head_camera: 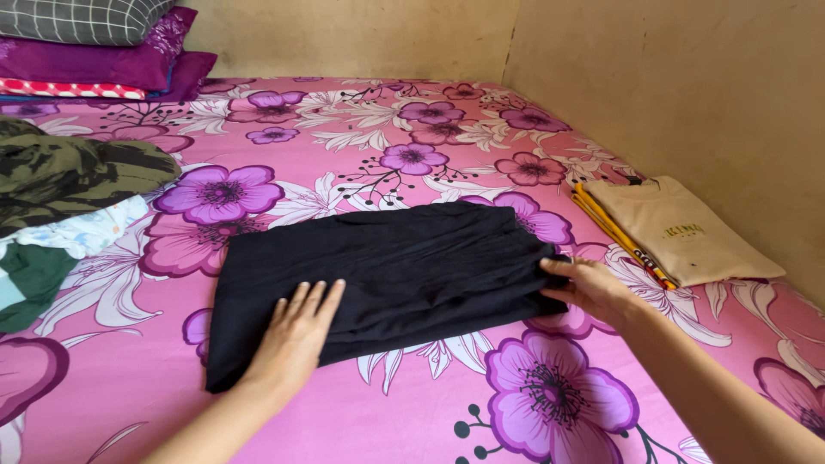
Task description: The person folds a pair of black trousers on a bed, smoothing and aligning the fabric by hand before folding it over repeatedly into a compact rectangle and setting it aside. They then pick up a camouflage-patterned garment from a pile of unfolded clothes and begin spreading it out to fold.
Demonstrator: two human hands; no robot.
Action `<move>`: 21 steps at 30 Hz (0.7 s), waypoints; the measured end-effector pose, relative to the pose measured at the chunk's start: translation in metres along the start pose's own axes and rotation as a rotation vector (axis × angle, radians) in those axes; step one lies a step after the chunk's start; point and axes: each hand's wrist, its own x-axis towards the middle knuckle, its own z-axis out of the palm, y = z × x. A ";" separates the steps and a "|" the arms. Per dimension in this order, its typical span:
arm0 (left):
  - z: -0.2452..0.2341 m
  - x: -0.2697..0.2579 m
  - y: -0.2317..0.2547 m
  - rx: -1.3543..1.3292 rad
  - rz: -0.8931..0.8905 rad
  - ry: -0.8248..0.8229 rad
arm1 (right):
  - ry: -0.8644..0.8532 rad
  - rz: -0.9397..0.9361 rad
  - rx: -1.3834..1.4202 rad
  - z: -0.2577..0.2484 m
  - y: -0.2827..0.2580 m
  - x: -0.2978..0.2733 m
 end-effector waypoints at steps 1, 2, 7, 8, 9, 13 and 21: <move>0.000 -0.005 -0.008 0.007 -0.018 -0.015 | 0.014 -0.011 -0.004 -0.001 0.004 0.003; 0.002 -0.009 -0.014 0.006 -0.012 0.012 | 0.028 -0.021 -0.009 -0.002 0.008 0.009; 0.015 -0.033 -0.041 0.004 0.015 0.112 | -0.047 -0.050 0.211 -0.030 0.015 0.037; 0.017 -0.040 -0.047 -0.009 0.014 0.112 | -0.015 -0.051 0.176 -0.035 0.022 0.038; 0.019 -0.046 -0.052 -0.022 0.011 0.115 | 0.016 -0.055 0.140 -0.039 0.027 0.040; 0.020 -0.068 -0.079 -0.014 0.026 0.054 | 0.073 -0.052 -0.267 -0.051 0.033 0.040; 0.006 -0.088 -0.098 -0.047 -0.023 -0.031 | 0.338 -0.104 -0.612 -0.010 -0.030 0.022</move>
